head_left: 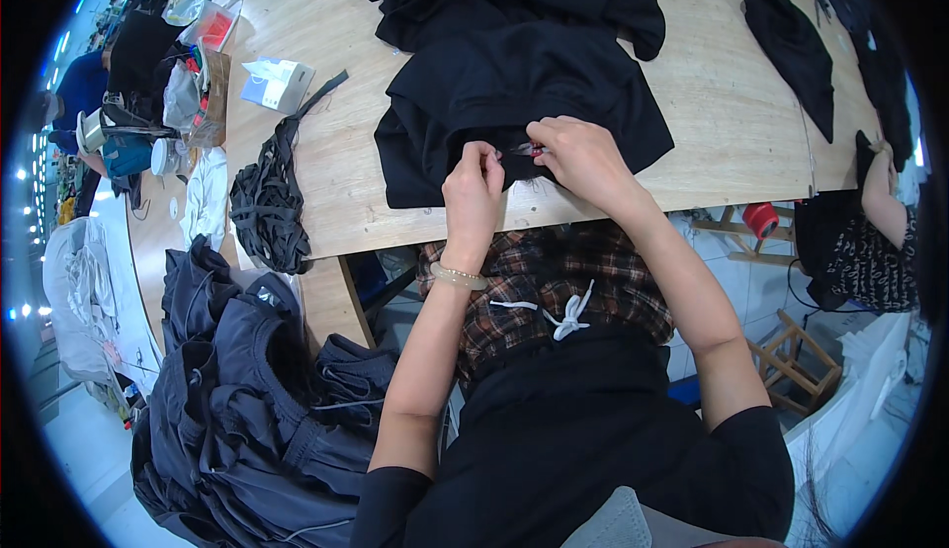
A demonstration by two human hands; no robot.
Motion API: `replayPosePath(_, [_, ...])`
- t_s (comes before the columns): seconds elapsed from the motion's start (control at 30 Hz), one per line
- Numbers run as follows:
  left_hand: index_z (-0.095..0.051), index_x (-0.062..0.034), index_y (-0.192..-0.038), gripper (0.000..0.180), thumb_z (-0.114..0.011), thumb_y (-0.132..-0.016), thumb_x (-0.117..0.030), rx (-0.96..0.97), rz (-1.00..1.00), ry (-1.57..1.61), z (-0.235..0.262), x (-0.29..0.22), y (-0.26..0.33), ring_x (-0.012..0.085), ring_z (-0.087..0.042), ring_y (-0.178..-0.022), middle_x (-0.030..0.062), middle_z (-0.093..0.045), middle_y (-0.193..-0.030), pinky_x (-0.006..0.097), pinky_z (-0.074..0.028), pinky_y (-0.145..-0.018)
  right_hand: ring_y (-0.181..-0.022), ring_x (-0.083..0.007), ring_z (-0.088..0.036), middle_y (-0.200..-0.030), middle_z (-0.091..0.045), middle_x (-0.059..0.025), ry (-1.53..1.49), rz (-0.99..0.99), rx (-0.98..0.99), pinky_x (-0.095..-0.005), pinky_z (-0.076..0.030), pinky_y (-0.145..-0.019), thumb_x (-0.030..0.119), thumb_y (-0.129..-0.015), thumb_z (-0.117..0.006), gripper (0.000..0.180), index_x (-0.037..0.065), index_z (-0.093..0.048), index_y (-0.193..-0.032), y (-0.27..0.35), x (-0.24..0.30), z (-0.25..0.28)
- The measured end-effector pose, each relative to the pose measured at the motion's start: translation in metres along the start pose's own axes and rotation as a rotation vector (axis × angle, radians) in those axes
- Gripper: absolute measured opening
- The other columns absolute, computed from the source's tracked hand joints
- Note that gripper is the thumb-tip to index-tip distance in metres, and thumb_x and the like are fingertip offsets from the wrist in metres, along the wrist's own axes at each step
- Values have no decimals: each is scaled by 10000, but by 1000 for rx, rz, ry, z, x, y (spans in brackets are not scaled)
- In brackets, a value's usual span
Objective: The person uses small scissors to trim loose threads and excess fabric from the edges and seams of black garments. They handle the clothing items one by one, cutting small bits of thread and occasionally adjusting the fabric on the table.
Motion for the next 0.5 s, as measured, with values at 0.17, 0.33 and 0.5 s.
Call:
replayPosePath(0.17, [-660,27,-1041,132,-662,-929,-41,32,-41,-3,-2,-5,2,262,-723,-803,143,-717,-933,351,-567,-698,-915,-308,-661,-883,-656,-95,-35,-57,-10,-426,-527,-755,108,-785,-749,228,34,-592,-933,4,-13,7])
replayPosePath(0.33, [-679,9,-1023,134,-687,-893,-20,0,-269,-182,-4,-31,9,265,-708,-832,130,-684,-966,360,-562,-684,-900,-311,-664,-873,-659,-93,-38,-40,-27,-428,-528,-747,114,-786,-754,227,35,-595,-928,7,-12,10])
replayPosePath(0.5, [-674,4,-992,107,-674,-885,1,-27,-259,-163,-4,-22,8,268,-700,-794,126,-675,-934,352,-557,-695,-897,-316,-671,-858,-666,-111,-53,-28,-26,-442,-540,-757,73,-788,-715,162,24,-612,-904,7,-7,8])
Point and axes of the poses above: each hand's wrist, its own y-axis away from the middle knuckle, its own z-axis out of the back of the hand, x = y × z, the point moved 10 cm from there along -y, towards the middle knuckle
